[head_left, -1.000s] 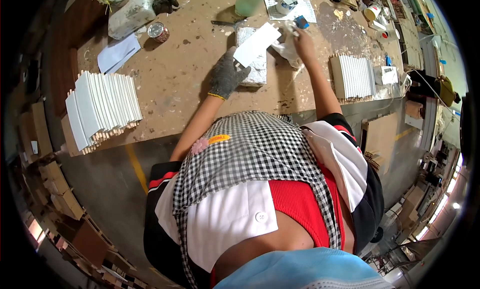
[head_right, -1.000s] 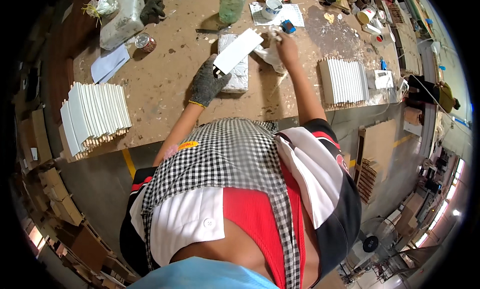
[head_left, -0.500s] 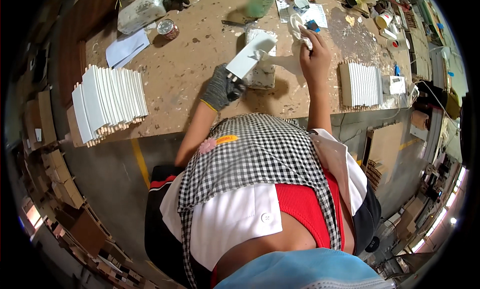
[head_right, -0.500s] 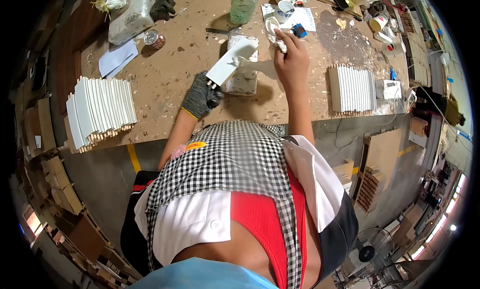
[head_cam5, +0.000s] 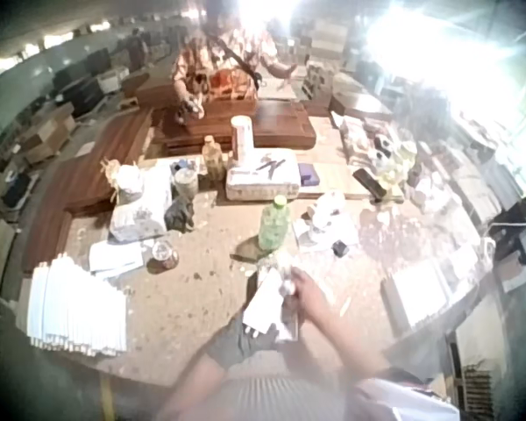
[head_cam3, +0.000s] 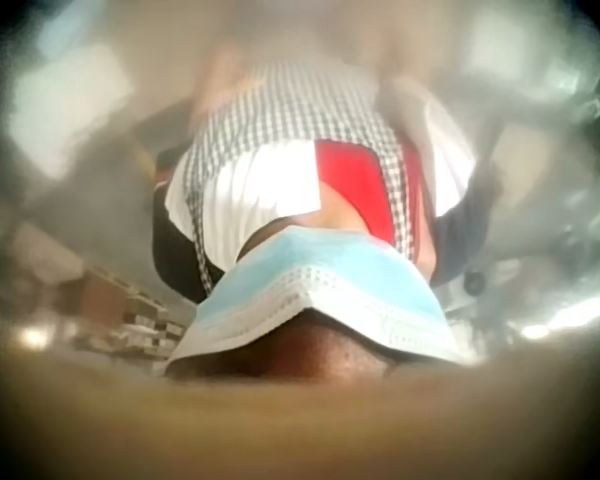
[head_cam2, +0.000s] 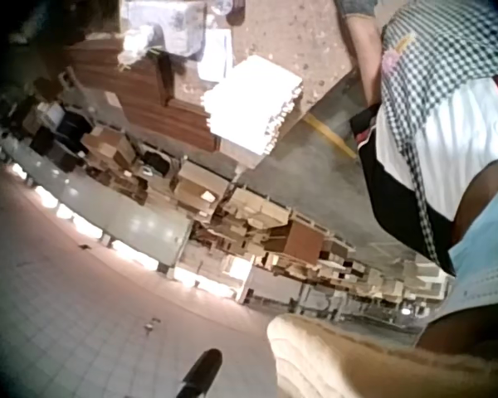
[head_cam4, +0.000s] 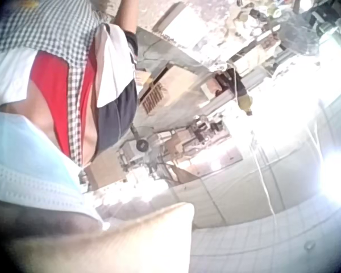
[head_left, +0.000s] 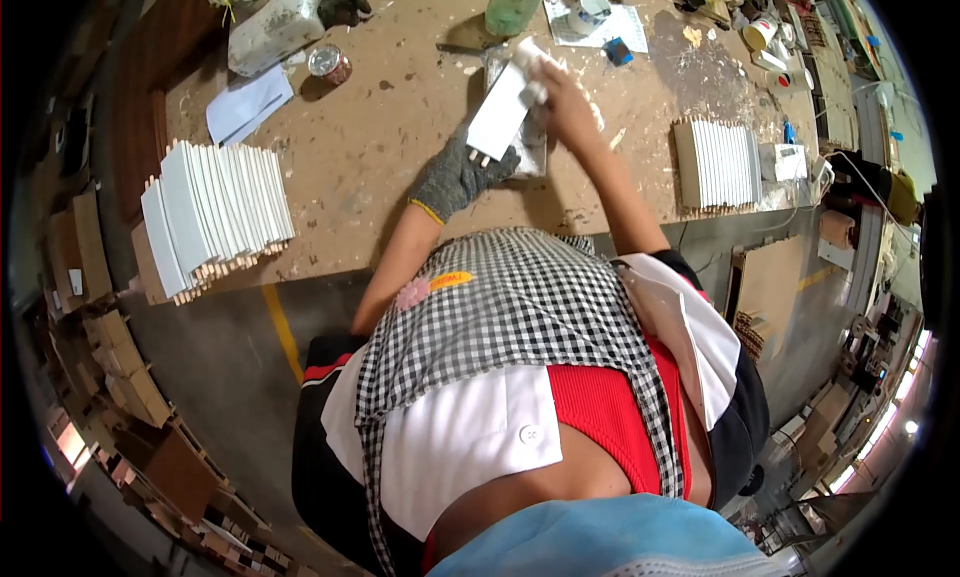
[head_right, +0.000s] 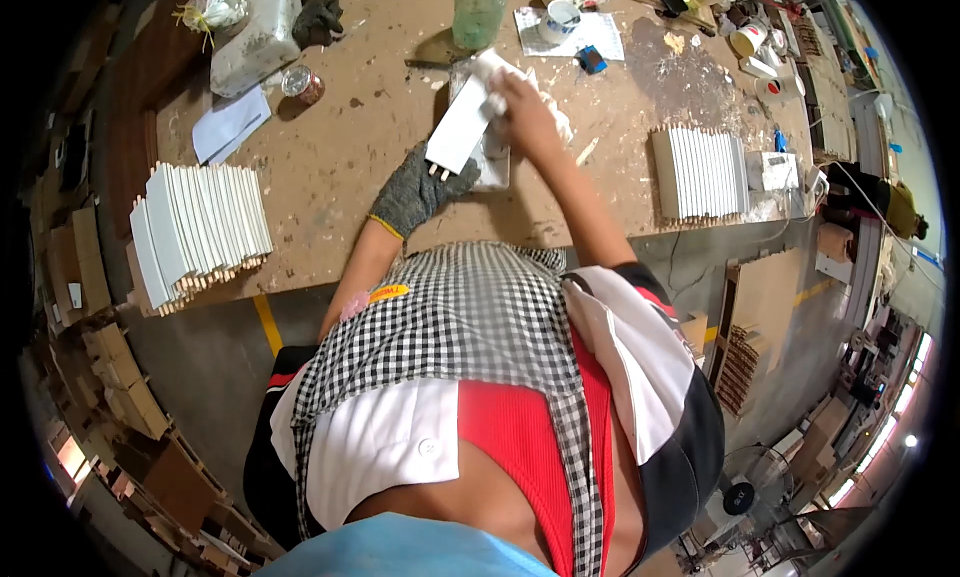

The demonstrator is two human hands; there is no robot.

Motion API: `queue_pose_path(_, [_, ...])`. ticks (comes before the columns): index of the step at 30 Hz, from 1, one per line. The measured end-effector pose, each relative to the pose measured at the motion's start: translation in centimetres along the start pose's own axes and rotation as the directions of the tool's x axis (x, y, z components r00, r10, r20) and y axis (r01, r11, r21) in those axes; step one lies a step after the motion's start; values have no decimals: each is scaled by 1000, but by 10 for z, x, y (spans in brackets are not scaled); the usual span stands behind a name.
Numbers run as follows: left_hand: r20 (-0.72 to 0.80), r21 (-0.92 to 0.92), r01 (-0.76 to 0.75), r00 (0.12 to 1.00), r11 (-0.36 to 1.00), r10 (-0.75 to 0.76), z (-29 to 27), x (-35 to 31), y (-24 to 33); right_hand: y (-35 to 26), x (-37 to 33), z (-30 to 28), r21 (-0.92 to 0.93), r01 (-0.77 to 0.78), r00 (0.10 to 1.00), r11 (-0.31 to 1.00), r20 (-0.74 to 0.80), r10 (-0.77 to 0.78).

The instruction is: The person cleans individual white wooden components by hand using a cloth.

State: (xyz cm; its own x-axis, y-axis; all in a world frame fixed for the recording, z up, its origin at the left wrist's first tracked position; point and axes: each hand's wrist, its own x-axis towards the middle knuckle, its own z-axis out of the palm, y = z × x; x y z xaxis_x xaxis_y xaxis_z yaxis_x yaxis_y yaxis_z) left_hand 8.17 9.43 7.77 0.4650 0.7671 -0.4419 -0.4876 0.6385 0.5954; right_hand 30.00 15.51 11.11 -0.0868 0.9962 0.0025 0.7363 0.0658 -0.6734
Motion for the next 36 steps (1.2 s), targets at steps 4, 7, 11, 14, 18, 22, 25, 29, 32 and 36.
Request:
queue_pose_path(4, [69, 152, -115, 992, 982, 106, 13, -4, 11, -37, -45, 21, -195, 563, 826, 803, 174, -536])
queue_pose_path(7, [74, 189, -136, 990, 973, 124, 19, -14, 19, -25, -8, 18, -171, 333, 940, 927, -16, -341])
queue_pose_path(11, [82, 647, -134, 991, 751, 107, 54, -32, 40, 92, 78, -12, -179, -167, 983, 970, 39, 177])
queue_pose_path(14, [91, 713, -284, 944, 641, 317, 17, -49, 40, 81, 67, -29, -158, -197, 969, 968, -179, 168])
queue_pose_path(18, [-352, 410, -345, 794, 844, 495, -42, -78, 35, 53, -8, -76, 140, -468, 877, 873, -49, 478])
queue_pose_path(22, [-267, 963, 82, 438, 258, 858, -114, -120, 41, 42, -73, -83, -102, -546, 836, 832, 4, 549])
queue_pose_path(25, [-182, 903, 430, 334, 22, 925, -123, -120, 38, 70, -120, -98, -353, -561, 828, 749, -264, 495])
queue_pose_path(29, [-253, 596, 803, 219, -27, 942, -110, -137, 30, 94, -154, -121, -317, -648, 679, 693, -652, 337])
queue_pose_path(32, [-163, 496, 863, 198, -94, 967, -98, -134, 23, 119, -169, -136, -359, -762, 574, 539, -760, 305])
queue_pose_path(36, [43, 411, 886, 219, -217, 975, -101, -134, 15, 150, -184, -129, -405, -772, 586, 490, -752, 301])
